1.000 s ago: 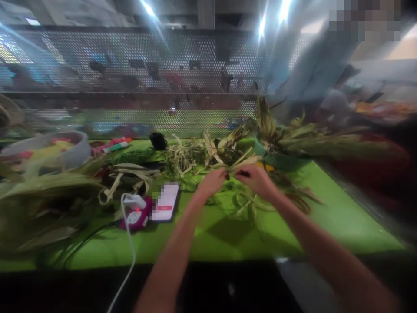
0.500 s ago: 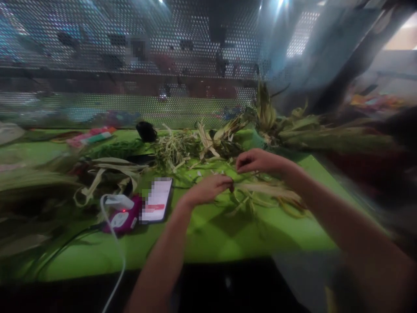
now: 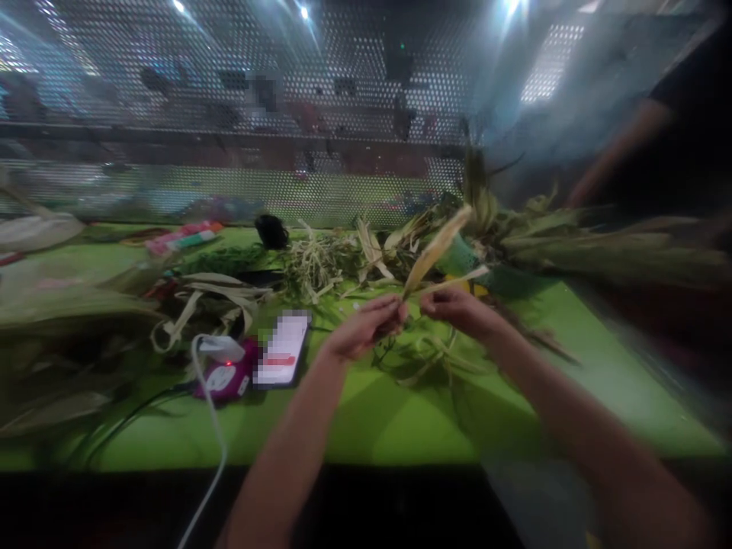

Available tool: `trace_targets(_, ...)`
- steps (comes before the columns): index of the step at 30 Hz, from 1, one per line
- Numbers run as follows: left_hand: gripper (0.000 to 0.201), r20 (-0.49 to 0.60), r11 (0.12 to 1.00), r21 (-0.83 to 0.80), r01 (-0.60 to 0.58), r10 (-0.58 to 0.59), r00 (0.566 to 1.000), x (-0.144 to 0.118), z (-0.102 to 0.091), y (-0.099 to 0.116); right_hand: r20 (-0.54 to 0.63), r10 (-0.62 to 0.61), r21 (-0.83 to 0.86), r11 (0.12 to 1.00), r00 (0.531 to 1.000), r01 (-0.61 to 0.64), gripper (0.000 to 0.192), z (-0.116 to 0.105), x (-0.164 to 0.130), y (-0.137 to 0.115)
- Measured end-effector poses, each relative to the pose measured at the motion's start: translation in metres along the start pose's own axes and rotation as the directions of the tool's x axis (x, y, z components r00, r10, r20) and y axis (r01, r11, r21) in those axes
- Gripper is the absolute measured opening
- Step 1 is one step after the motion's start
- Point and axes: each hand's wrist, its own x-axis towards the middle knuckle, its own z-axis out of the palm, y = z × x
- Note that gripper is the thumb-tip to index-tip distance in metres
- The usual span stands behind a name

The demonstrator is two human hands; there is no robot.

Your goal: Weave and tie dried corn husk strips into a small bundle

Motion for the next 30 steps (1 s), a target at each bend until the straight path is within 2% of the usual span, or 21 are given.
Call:
trace_targets(2, 0.030, -0.106, 0.999, -0.039, -0.003, -0.001, 0.994, 0.006, 0.000, -0.003, -0.133, -0.031, 0.000, 1.000, 0.991, 0.032, 0.031, 0.005, 0.001, 0.011)
trace_targets(5, 0.028, -0.213, 1.000, -0.022, 0.000, -0.005, 0.977, 0.014, -0.003, -0.009, -0.272, -0.078, -0.106, 0.993, 0.959, 0.051, 0.027, 0.011, -0.002, 0.017)
trace_targets(10, 0.023, -0.347, 0.999, 0.052, -0.004, 0.022, 0.938, 0.022, -0.006, -0.018, -0.341, -0.171, -0.268, 0.960, 0.924, 0.079, 0.020, 0.027, -0.012, 0.017)
trace_targets(13, 0.025, -0.398, 0.960, 0.279, 0.021, 0.095, 0.912, 0.025, -0.008, -0.022, -0.355, -0.226, -0.369, 0.925, 0.907, 0.086, 0.016, 0.037, -0.016, 0.022)
trace_targets(15, 0.027, -0.387, 0.828, 0.558, 0.051, 0.206, 0.899, 0.025, -0.008, -0.024, -0.326, -0.289, -0.485, 0.869, 0.900, 0.103, 0.014, 0.042, -0.018, 0.024)
trace_targets(16, 0.027, -0.359, 0.710, 0.701, 0.068, 0.269, 0.894, 0.025, -0.008, -0.025, -0.290, -0.332, -0.556, 0.822, 0.898, 0.124, 0.013, 0.043, -0.020, 0.023)
trace_targets(18, 0.027, -0.261, 0.408, 0.908, 0.101, 0.359, 0.896, 0.022, -0.005, -0.025, -0.181, -0.416, -0.704, 0.688, 0.891, 0.178, 0.015, 0.041, -0.024, 0.019)
trace_targets(20, 0.028, -0.143, 0.130, 0.986, 0.103, 0.352, 0.925, 0.019, 0.001, -0.023, -0.048, -0.465, -0.813, 0.533, 0.884, 0.236, 0.019, 0.034, -0.027, 0.012)
trace_targets(21, 0.027, -0.084, 0.032, 0.996, 0.078, 0.314, 0.946, 0.016, 0.004, -0.022, 0.010, -0.471, -0.843, 0.471, 0.882, 0.261, 0.020, 0.029, -0.028, 0.007)
trace_targets(22, 0.027, -0.027, -0.025, 0.999, 0.034, 0.257, 0.966, 0.014, 0.007, -0.021, 0.050, -0.471, -0.856, 0.434, 0.880, 0.281, 0.020, 0.022, -0.029, 0.003)
trace_targets(23, 0.026, 0.031, -0.045, 0.999, -0.022, 0.198, 0.980, 0.012, 0.010, -0.019, 0.069, -0.467, -0.854, 0.429, 0.881, 0.294, 0.019, 0.015, -0.030, -0.002)
trace_targets(25, 0.026, 0.149, 0.017, 0.988, -0.152, 0.110, 0.983, 0.008, 0.014, -0.015, 0.063, -0.444, -0.807, 0.504, 0.894, 0.308, 0.016, 0.000, -0.030, -0.008)
trace_targets(26, 0.026, 0.201, 0.094, 0.973, -0.209, 0.085, 0.976, 0.007, 0.014, -0.013, 0.051, -0.421, -0.759, 0.573, 0.906, 0.308, 0.015, -0.006, -0.030, -0.010)
trace_targets(28, 0.025, 0.258, 0.318, 0.910, -0.265, 0.065, 0.964, 0.004, 0.014, -0.009, 0.024, -0.341, -0.617, 0.735, 0.940, 0.283, 0.014, -0.014, -0.029, -0.012)
trace_targets(30, 0.023, 0.224, 0.576, 0.787, -0.222, 0.069, 0.972, 0.002, 0.013, -0.008, 0.013, -0.243, -0.435, 0.872, 0.970, 0.224, 0.018, -0.015, -0.028, -0.010)
